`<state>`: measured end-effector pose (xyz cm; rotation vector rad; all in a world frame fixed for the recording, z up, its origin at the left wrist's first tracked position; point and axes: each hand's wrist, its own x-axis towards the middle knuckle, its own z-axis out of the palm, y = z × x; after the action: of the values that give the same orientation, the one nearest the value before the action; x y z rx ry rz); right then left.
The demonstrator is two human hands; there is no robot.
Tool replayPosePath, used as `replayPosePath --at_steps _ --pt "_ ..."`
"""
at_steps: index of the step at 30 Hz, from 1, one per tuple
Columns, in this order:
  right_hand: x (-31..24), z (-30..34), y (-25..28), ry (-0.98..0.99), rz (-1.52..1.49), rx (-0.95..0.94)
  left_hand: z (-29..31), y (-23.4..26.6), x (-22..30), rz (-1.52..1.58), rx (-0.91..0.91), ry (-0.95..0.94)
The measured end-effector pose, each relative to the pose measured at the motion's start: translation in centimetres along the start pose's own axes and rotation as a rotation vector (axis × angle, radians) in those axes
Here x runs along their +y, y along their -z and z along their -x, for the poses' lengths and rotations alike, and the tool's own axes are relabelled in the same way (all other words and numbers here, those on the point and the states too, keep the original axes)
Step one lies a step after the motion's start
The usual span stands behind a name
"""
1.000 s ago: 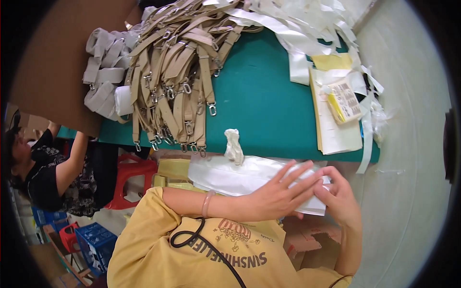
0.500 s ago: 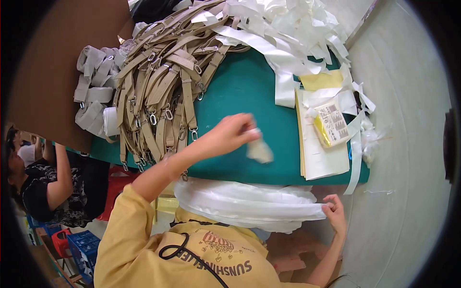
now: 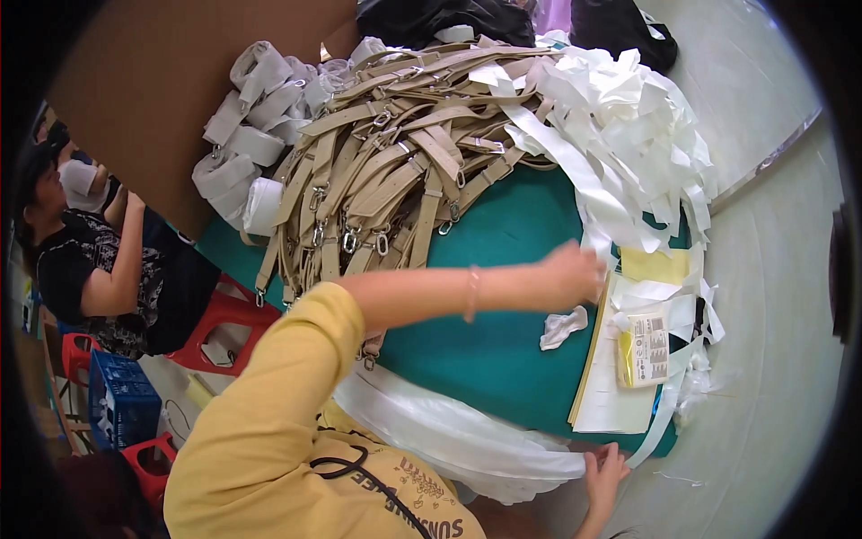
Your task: Assembling and wrapping belt straps with white protective material in a factory setting.
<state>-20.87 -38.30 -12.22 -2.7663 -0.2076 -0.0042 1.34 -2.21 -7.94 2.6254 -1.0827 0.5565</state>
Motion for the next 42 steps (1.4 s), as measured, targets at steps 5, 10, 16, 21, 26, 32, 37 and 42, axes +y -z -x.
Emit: replayPosePath --at_steps 5,10,16,21,26,32,37,42 --pt "-12.5 -2.8 5.0 0.253 -0.010 -0.129 2.8 13.1 -9.2 -0.563 -0.453 0.522" --pt "-23.5 -18.8 2.8 0.188 -0.627 -0.518 5.3 17.7 -16.7 -0.073 -0.280 0.404" --pt "-37.7 -30.4 -8.1 0.066 -0.935 -0.896 -4.4 9.6 -15.8 -0.119 -0.242 0.116" --pt "-41.0 -26.8 -14.2 0.855 -0.857 0.086 -6.0 1.4 -19.8 -0.544 -0.200 0.546" --pt "-42.8 -26.6 -11.8 0.352 -1.373 -0.337 -4.4 1.5 -24.4 -0.540 -0.146 0.535" --pt "-43.3 -28.2 -12.0 0.031 -1.361 -0.478 -3.5 4.3 -30.2 0.281 0.205 0.579" --pt "-43.5 -27.8 -9.9 -0.061 -1.731 -0.519 -0.6 7.4 -34.6 -0.435 0.189 0.698" --pt "-44.4 -28.1 -9.7 -0.021 -1.744 -0.415 -1.2 8.7 -35.5 -0.407 -0.038 0.759"
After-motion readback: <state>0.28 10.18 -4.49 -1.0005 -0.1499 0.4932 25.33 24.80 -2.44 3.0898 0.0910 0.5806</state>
